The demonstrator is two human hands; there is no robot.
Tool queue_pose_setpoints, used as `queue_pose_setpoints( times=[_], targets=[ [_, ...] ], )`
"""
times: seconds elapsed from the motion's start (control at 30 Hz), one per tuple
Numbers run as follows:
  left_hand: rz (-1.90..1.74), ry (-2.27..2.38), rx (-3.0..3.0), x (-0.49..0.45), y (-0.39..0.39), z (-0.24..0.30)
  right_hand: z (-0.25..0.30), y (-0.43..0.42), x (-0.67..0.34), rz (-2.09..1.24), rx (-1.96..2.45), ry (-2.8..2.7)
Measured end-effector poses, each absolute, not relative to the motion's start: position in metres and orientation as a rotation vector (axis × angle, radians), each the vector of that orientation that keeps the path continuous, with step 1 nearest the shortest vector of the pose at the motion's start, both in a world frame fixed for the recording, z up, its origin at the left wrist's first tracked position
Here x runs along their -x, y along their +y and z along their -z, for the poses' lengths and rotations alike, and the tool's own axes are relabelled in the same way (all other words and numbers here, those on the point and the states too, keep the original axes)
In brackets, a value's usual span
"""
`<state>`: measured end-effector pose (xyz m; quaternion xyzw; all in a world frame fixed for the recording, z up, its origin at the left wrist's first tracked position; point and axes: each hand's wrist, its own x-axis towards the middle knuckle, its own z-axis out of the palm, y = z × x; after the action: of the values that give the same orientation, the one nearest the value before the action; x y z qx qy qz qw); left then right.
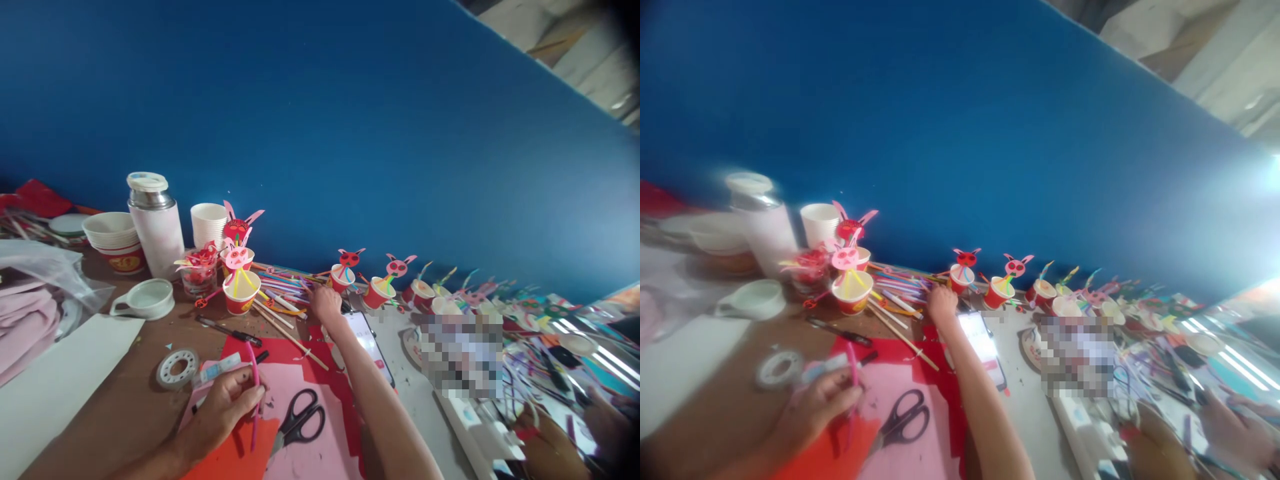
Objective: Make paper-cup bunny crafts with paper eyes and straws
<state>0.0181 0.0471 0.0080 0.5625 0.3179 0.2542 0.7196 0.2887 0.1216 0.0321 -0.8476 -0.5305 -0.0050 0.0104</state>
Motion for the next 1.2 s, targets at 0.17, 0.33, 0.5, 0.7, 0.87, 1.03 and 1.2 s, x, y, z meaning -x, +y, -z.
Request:
queue_pose_setpoints(
  times=[0.17,0.33,0.5,0.7,0.87,1.03,1.2],
  targets=[
    [-0.528,0.669,-1.232,-0.018,0.047,-0.007,-0.035,0.117,-0.294,-0.114,2.551,-1.718],
    [-0.498,0.685,-1.257,-0.017,0.047,-0.014,-0.043,0.104,-0.285,-0.166,2.335,-1.793],
    [-0.490,0.666,-1.262,-0.016,0.047,-0.014,-0.056,0.091,-0.287,-0.207,2.147,-1.790],
    [-0.485,0.679,-1.282,-0.016,0.046,-0.014,-0.063,0.070,-0.309,-0.144,2.151,-1.699],
    [-0.492,0.689,-1.307,-0.018,0.046,-0.018,-0.061,0.057,-0.303,-0.044,2.210,-1.772],
    [-0.485,0.710,-1.325,-0.017,0.047,-0.013,-0.051,0.049,-0.283,0.004,2.230,-1.929],
    [-0.464,0.700,-1.319,-0.016,0.047,-0.013,-0.050,0.040,-0.277,-0.012,2.196,-2.046]
  ],
)
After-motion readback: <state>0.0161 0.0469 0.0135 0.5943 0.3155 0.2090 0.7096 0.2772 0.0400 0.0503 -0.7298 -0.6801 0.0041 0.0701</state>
